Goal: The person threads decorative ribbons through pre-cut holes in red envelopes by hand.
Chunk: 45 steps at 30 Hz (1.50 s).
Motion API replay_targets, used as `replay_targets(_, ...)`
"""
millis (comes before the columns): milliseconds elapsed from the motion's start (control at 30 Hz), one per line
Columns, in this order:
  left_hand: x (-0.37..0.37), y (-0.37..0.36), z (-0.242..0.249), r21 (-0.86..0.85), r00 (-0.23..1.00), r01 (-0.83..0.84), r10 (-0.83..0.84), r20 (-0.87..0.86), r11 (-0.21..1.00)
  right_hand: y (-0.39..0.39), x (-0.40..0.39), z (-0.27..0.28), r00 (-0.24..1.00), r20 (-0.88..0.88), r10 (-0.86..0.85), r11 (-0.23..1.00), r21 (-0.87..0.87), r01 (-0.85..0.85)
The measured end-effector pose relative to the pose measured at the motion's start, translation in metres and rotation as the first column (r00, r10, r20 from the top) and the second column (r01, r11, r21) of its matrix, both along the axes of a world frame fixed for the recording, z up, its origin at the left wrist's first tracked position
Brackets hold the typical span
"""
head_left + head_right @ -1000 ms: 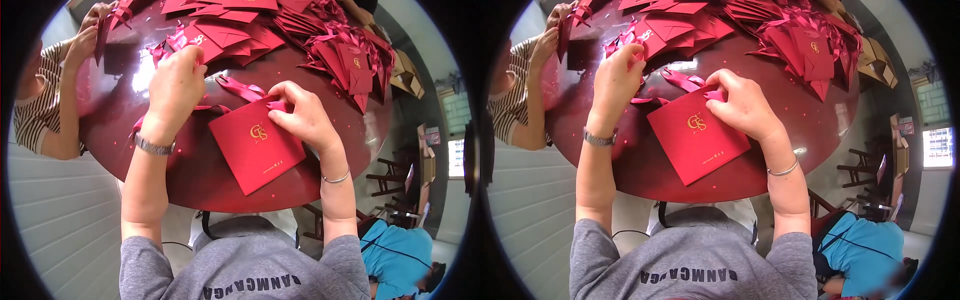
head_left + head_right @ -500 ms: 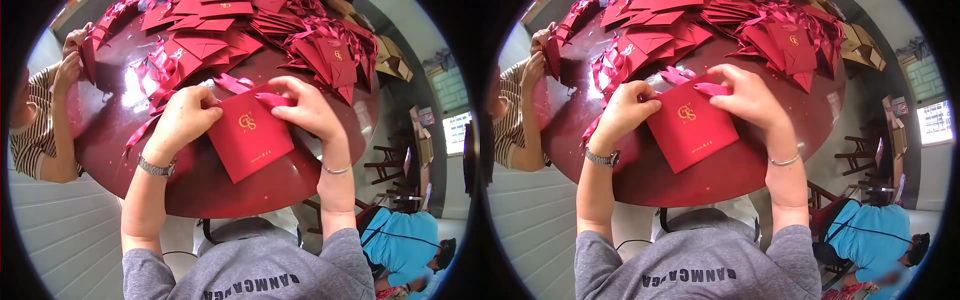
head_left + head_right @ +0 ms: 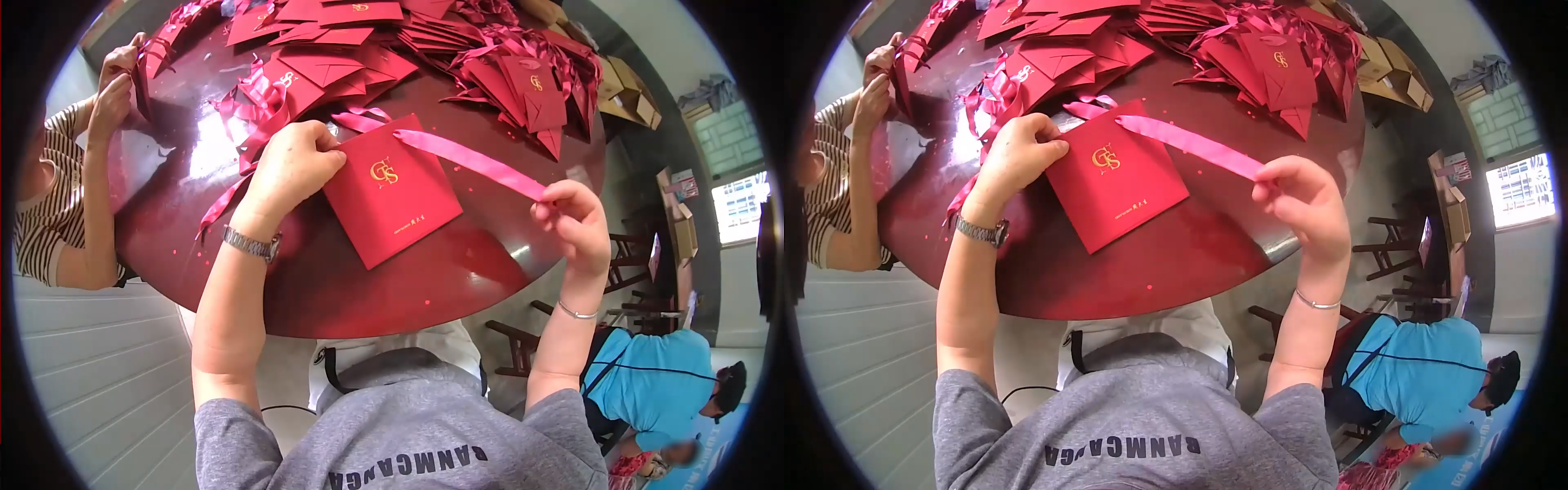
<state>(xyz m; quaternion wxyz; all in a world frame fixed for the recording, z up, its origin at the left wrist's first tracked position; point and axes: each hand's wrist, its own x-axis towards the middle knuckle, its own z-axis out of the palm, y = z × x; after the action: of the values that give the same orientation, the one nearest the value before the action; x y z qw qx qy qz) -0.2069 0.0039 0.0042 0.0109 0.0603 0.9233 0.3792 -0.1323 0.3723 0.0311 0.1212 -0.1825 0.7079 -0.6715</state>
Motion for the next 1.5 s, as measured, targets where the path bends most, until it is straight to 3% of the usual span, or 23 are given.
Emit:
replay_targets(67,-0.003,-0.001,-0.002,-0.009,1.0,0.002,-0.001,0.023,1.0,-0.015,0.015,-0.002,0.996,-0.054,-0.072,0.952,-0.303,0.052)
replay_targets(133,-0.004,-0.003,-0.005,0.07,0.998,0.034,-0.038,0.052,0.997,-0.022,0.019,-0.006,0.996,-0.073,-0.05,0.94,-0.341,0.022)
replay_targets(200,-0.003,-0.003,-0.003,0.108,0.993,0.036,-0.047,0.104,0.993,-0.027,0.02,-0.015,0.974,-0.134,-0.183,0.919,-0.375,0.122)
replay_targets(267,-0.003,-0.003,-0.003,0.147,0.986,0.037,-0.06,0.157,0.988,-0.031,0.018,-0.017,0.97,-0.165,-0.177,0.915,-0.392,0.1)
replay_targets(333,-0.003,-0.003,-0.005,0.21,0.98,0.071,-0.107,0.166,0.975,-0.037,0.013,-0.016,0.915,-0.364,-0.172,0.933,-0.358,0.033)
replay_targets(367,-0.002,-0.002,0.0,0.218,0.968,0.087,-0.134,0.211,0.972,-0.051,0.015,-0.003,0.856,-0.441,-0.271,0.957,-0.215,0.192)
replay_targets(400,-0.002,-0.001,-0.001,0.218,0.968,0.079,-0.127,0.215,0.973,-0.063,0.014,0.01,0.859,-0.438,-0.265,0.959,-0.214,0.186)
replay_targets(467,0.001,-0.001,-0.003,0.366,0.97,0.087,-0.163,0.183,0.927,-0.084,0.01,0.029,0.758,-0.641,-0.124,0.953,0.135,0.27)
replay_targets(500,0.003,0.0,0.001,0.373,0.958,0.063,-0.161,0.237,0.926,-0.095,0.01,0.033,0.849,-0.522,-0.08,0.983,0.099,0.153)
replay_targets(533,0.002,0.001,0.0,0.374,0.957,0.059,-0.159,0.242,0.926,-0.108,0.012,0.03,0.945,-0.289,-0.15,0.986,0.022,0.164)
replay_targets(600,0.002,0.002,-0.005,0.476,0.931,0.056,-0.218,0.293,0.877,-0.134,-0.002,0.027,0.988,-0.064,-0.14,0.984,0.103,0.146)
replay_targets(667,0.003,0.002,-0.001,0.474,0.916,0.052,-0.231,0.327,0.879,-0.154,-0.016,0.01,0.979,0.108,-0.174,0.976,0.155,0.156)
replay_targets(733,0.004,0.003,0.004,0.473,0.9,0.046,-0.241,0.362,0.88,-0.163,-0.026,-0.018,0.988,-0.113,-0.106,0.962,0.239,0.131)
replay_targets(800,0.006,0.005,0.007,0.304,0.925,0.1,-0.201,0.321,0.947,-0.172,-0.025,-0.02,0.946,-0.293,-0.141,0.885,0.392,0.253)
replay_targets(1000,0.016,0.018,0.012,0.218,0.899,0.219,-0.284,0.333,0.951,-0.168,-0.029,-0.038,0.907,-0.384,-0.17,0.903,0.307,0.3)
replay_targets(1167,0.017,0.02,0.01,0.246,0.894,0.203,-0.282,0.347,0.948,-0.162,-0.028,-0.041,0.867,-0.457,-0.2,0.923,0.21,0.323)
replay_targets(1233,0.016,0.02,0.008,0.356,0.911,0.091,-0.222,0.347,0.93,-0.159,-0.029,-0.038,0.856,-0.472,-0.211,0.928,0.178,0.327)
replay_targets(1267,0.016,0.02,0.007,0.356,0.911,0.087,-0.219,0.349,0.93,-0.158,-0.03,-0.035,0.772,-0.612,-0.171,0.917,0.187,0.352)
replay_targets(1300,0.017,0.019,0.006,0.546,0.889,0.006,-0.254,0.38,0.838,-0.158,-0.03,-0.033,0.667,-0.735,-0.122,0.906,0.191,0.377)
replay_targets(1333,0.017,0.019,0.005,0.704,0.867,-0.086,-0.295,0.401,0.705,-0.158,-0.031,-0.031,0.668,-0.735,-0.118,0.908,0.192,0.372)
replay_targets(1400,0.016,0.018,0.006,0.713,0.851,-0.1,-0.312,0.423,0.694,-0.16,-0.031,-0.03,0.526,-0.849,0.048,0.834,0.324,0.446)
replay_targets(1500,0.017,0.019,0.003,0.742,0.834,-0.181,-0.299,0.464,0.646,-0.161,-0.028,-0.025,0.553,-0.826,0.107,0.798,0.403,0.448)
